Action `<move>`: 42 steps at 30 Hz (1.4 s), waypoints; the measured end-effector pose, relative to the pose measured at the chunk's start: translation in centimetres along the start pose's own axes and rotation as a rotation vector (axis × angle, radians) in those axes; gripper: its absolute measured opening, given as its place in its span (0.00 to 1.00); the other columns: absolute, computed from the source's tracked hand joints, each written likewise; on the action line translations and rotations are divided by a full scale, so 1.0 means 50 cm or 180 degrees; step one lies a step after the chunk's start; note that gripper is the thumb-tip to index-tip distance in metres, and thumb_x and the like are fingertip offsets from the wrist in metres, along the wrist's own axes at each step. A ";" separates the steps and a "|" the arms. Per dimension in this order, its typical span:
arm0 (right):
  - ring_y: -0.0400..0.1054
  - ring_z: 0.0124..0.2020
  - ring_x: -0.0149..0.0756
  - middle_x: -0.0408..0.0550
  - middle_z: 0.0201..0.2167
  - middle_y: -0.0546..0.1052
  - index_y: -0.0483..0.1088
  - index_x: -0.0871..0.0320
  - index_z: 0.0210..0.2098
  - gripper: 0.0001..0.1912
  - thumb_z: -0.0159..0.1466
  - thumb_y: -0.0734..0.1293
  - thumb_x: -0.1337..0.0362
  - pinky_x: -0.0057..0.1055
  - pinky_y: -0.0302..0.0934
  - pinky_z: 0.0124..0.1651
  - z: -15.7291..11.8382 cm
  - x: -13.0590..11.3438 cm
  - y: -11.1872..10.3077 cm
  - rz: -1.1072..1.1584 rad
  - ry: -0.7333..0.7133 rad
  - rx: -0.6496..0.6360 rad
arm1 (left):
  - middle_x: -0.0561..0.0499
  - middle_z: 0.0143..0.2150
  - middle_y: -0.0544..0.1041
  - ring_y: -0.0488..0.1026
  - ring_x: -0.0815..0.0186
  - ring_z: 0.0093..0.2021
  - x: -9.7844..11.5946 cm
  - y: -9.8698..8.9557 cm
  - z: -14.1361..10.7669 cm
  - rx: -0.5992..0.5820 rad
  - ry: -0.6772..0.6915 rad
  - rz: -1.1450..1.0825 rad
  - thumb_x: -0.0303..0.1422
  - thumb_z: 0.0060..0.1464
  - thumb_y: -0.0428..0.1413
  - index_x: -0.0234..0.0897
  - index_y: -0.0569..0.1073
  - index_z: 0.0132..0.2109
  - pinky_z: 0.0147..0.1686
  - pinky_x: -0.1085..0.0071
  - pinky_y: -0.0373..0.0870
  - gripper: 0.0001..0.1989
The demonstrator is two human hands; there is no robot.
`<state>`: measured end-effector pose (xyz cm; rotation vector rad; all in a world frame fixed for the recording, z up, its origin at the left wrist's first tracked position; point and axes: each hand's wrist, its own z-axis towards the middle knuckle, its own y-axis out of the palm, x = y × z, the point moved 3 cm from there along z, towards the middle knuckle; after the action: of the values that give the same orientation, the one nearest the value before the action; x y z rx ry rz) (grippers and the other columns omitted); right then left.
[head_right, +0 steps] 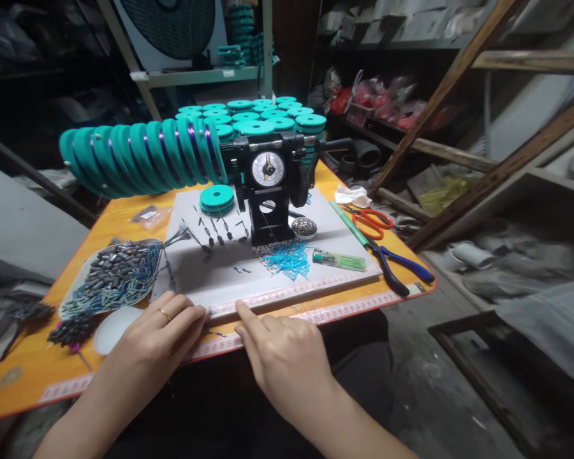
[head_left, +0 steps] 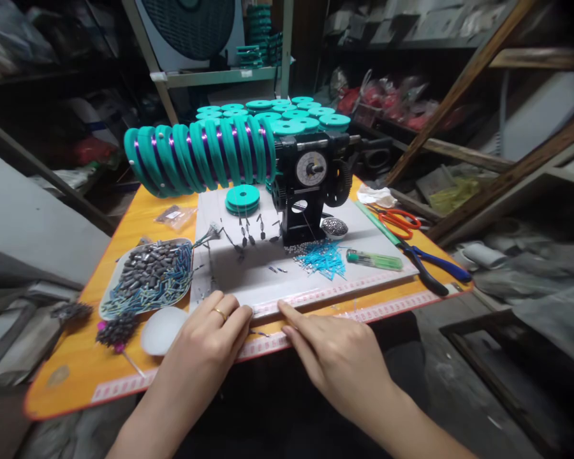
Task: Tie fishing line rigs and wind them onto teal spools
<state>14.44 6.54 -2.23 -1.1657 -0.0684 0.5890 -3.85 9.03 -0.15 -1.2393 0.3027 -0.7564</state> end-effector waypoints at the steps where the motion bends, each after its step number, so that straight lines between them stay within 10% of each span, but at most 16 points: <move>1: 0.73 0.25 0.35 0.45 0.27 0.79 0.69 0.58 0.56 0.18 0.69 0.60 0.63 0.31 0.54 0.29 -0.007 0.012 -0.006 -0.0051 0.0035 0.0049 | 0.50 0.32 0.64 0.59 0.64 0.34 0.000 0.001 0.000 0.0009 0.0011 -0.0012 0.25 0.63 0.48 0.34 0.67 0.36 0.32 0.66 0.59 0.06; 42: 0.74 0.25 0.34 0.49 0.33 0.81 0.67 0.58 0.58 0.19 0.68 0.60 0.64 0.30 0.66 0.34 -0.040 0.068 -0.021 0.0298 0.0302 0.0102 | 0.50 0.32 0.66 0.63 0.64 0.34 -0.006 -0.008 -0.003 0.0102 -0.0099 -0.0018 0.26 0.62 0.49 0.36 0.70 0.39 0.33 0.67 0.62 0.06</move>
<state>18.41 6.19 -2.96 -1.1687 0.0767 0.6142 -4.31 9.06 0.14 -1.2209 0.2607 -0.7436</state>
